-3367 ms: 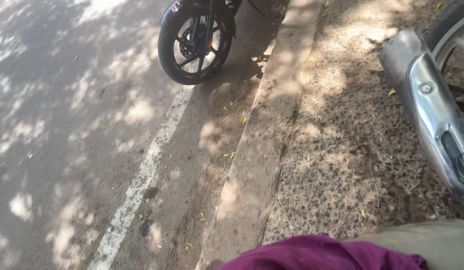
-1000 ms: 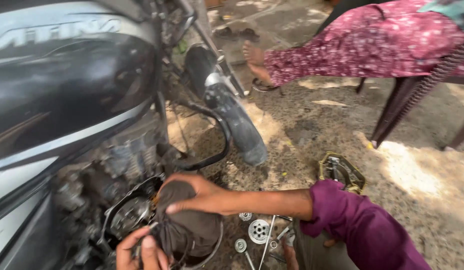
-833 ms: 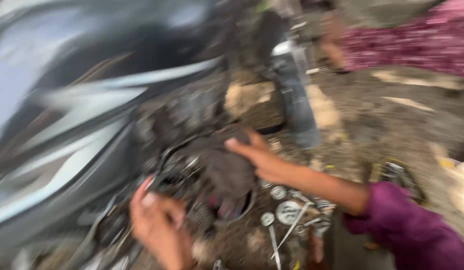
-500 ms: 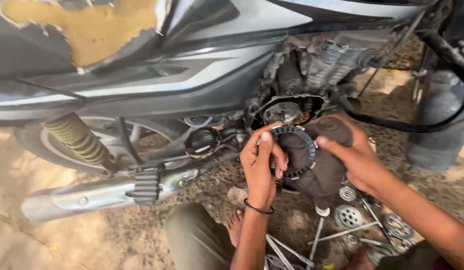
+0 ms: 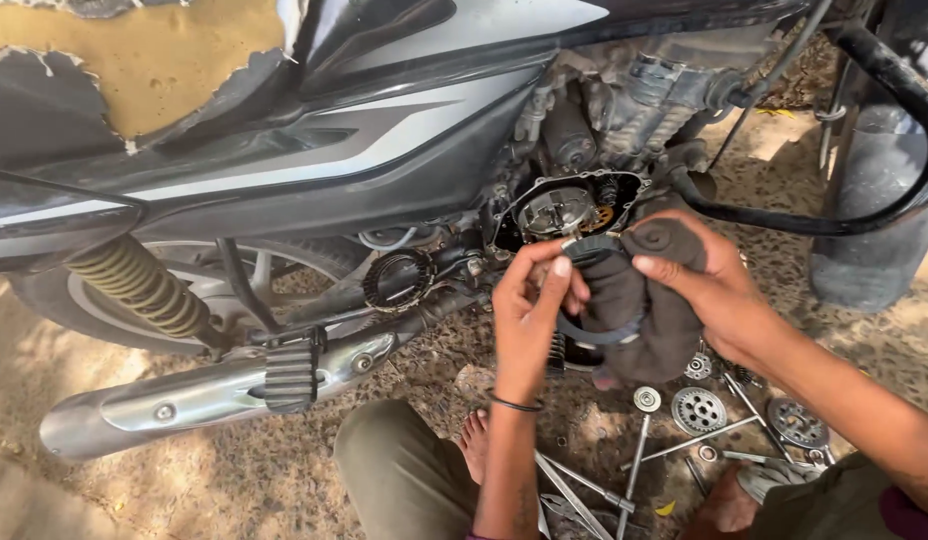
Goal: Repairing a motorcycle clutch and engine components.
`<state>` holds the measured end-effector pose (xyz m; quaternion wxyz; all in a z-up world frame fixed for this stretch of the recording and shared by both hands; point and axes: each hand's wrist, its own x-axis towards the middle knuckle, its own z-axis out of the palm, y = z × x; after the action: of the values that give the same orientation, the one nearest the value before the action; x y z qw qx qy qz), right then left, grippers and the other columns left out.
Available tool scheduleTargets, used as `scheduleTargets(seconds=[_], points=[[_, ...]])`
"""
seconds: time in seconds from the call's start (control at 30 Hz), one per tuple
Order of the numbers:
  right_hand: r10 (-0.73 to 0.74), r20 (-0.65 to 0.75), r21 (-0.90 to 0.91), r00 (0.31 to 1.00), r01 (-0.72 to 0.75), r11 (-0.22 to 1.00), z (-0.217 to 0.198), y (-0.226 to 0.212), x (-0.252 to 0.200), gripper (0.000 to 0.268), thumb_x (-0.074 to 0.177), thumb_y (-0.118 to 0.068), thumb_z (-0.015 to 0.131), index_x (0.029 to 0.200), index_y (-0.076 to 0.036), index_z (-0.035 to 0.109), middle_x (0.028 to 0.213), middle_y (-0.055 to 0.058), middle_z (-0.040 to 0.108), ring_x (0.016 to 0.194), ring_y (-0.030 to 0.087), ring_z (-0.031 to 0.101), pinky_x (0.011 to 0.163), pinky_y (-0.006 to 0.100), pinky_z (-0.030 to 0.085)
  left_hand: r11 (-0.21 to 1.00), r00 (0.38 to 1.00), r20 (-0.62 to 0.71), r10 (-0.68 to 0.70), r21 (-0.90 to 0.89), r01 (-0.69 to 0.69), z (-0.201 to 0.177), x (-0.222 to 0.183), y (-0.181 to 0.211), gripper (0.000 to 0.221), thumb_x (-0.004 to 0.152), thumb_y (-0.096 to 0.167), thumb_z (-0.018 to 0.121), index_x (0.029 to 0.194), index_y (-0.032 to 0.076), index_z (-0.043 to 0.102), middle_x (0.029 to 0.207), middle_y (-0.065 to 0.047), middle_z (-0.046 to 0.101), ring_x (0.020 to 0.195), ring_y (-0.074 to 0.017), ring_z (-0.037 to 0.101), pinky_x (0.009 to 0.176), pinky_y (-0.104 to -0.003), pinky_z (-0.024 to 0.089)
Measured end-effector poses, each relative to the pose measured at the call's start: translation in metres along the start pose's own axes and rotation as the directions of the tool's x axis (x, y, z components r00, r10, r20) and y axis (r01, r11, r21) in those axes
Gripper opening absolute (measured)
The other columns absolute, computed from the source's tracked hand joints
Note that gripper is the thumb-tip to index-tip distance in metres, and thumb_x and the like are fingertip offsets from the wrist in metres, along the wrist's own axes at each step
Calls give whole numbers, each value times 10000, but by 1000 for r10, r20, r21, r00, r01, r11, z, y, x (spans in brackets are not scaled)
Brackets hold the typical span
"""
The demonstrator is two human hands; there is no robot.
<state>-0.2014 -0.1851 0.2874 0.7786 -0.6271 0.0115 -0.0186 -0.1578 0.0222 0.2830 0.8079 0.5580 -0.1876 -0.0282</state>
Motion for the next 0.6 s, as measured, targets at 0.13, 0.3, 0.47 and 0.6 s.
scheduleTargets(seconds=[0.13, 0.3, 0.47, 0.6], points=[[-142, -56, -275, 988, 121, 954, -10, -1, 0, 259, 942, -104, 731, 1171, -44, 627, 1097, 38, 652, 1038, 128, 615, 922, 301, 513, 992, 968, 223, -119, 1, 122, -11, 6, 7, 255, 1090, 197, 559, 1199, -11, 659, 907, -70, 725, 776, -90, 654, 715, -252, 557], [-208, 49, -587, 977, 196, 785, -2, -6, -4, 310, 901, -136, 723, 1183, -74, 610, 1055, 16, 701, 1006, 118, 652, 899, 287, 518, 980, 919, 340, -199, 52, 193, -3, -3, -3, 215, 1078, 136, 604, 1207, -27, 658, 829, -93, 714, 657, -109, 602, 615, -246, 495], [-122, -326, -47, 938, 113, 993, -7, -20, 3, 318, 959, -124, 707, 1254, -74, 599, 1142, 37, 685, 1034, 158, 667, 950, 343, 569, 992, 982, -162, -102, 61, 113, -38, -5, 0, 221, 1051, 145, 576, 1151, -7, 700, 766, -50, 698, 656, -98, 652, 570, -237, 511], [-49, -361, 105, 931, 93, 990, -22, -22, -3, 295, 1001, -128, 685, 1283, -81, 610, 1191, 38, 695, 1076, 167, 683, 972, 362, 571, 1000, 924, -384, -7, 19, 16, -104, -20, -19, 192, 1101, 133, 589, 1172, -7, 698, 735, -26, 617, 636, -80, 554, 538, -212, 396]])
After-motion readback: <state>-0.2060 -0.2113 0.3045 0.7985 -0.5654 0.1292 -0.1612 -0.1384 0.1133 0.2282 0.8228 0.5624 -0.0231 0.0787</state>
